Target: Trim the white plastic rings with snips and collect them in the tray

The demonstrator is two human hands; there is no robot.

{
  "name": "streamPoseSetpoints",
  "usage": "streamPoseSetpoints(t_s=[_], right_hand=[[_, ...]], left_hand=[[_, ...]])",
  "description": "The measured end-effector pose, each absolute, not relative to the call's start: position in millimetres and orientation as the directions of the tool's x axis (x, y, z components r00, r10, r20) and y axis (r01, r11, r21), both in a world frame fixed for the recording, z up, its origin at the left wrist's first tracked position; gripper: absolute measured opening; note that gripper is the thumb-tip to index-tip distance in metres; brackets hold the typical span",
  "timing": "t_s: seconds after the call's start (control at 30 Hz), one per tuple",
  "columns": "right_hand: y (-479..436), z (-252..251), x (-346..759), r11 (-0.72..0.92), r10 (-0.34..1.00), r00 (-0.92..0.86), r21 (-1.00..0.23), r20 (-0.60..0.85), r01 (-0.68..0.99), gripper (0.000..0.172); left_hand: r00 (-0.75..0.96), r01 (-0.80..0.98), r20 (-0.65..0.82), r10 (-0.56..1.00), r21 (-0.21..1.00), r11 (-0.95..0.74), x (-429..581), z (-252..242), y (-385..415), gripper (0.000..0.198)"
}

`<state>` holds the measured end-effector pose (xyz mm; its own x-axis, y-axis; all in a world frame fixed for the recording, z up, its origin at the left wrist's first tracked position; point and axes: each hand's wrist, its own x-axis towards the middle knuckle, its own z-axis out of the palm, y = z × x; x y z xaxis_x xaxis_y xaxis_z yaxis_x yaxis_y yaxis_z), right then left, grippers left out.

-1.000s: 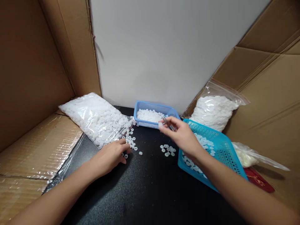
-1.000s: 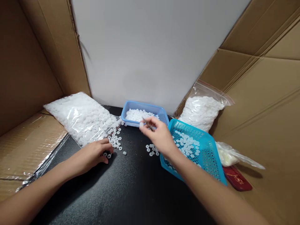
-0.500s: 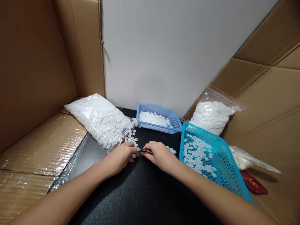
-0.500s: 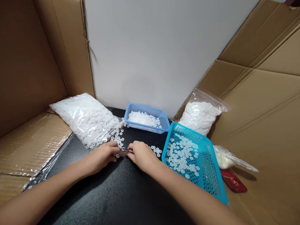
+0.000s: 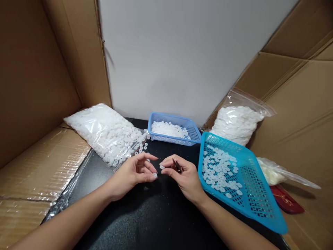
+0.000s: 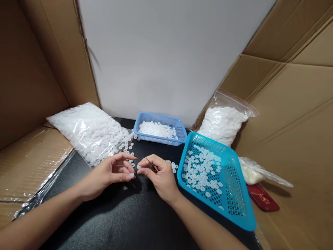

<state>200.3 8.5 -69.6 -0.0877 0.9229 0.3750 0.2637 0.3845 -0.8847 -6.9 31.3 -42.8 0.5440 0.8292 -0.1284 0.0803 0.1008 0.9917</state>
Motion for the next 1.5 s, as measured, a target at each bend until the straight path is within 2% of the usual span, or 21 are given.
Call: streamPoseSetpoints(t_s=[0.13, 0.27, 0.33, 0.6, 0.83, 1.0, 1.17, 1.4, 1.5], right_hand=[[2, -60, 199, 0.428, 0.903, -0.099, -0.888, 0.417, 0.165, 0.027], [-2, -57, 197, 0.448, 0.893, -0.094, -0.887, 0.439, 0.109, 0.024], [-3, -56, 196, 0.45, 0.892, -0.087, -0.888, 0.443, 0.096, 0.023], [-9, -52, 196, 0.537, 0.842, -0.163, -0.83, 0.515, 0.153, 0.019], [-17, -54, 192, 0.355, 0.931, -0.113, -0.934, 0.348, 0.043, 0.025], [-20, -54, 192, 0.363, 0.922, -0.135, -0.932, 0.362, -0.015, 0.018], [-22, -56, 192, 0.363, 0.923, -0.138, -0.932, 0.36, -0.001, 0.018], [-23, -57, 190, 0.365, 0.922, -0.14, -0.931, 0.36, 0.01, 0.016], [-24, -56, 190, 0.342, 0.932, -0.13, -0.94, 0.339, -0.004, 0.014]], left_hand=[[0.536, -0.047, -0.195, 0.821, 0.964, 0.26, 3, -39, 22, 0.055], [0.54, -0.199, -0.277, 0.795, 0.876, 0.44, 6, -36, 18, 0.06], [0.557, -0.226, -0.29, 0.778, 0.849, 0.478, 6, -34, 17, 0.06], [0.54, -0.277, -0.303, 0.786, 0.817, 0.505, 6, -38, 15, 0.05], [0.576, -0.322, -0.282, 0.768, 0.785, 0.529, 9, -33, 11, 0.061], [0.578, -0.335, -0.275, 0.769, 0.779, 0.53, 10, -31, 8, 0.054], [0.56, -0.327, -0.282, 0.779, 0.789, 0.52, 12, -29, 6, 0.048], [0.555, -0.345, -0.246, 0.795, 0.802, 0.488, 11, -28, 6, 0.047], [0.583, -0.33, -0.239, 0.776, 0.803, 0.496, 10, -30, 6, 0.054]])
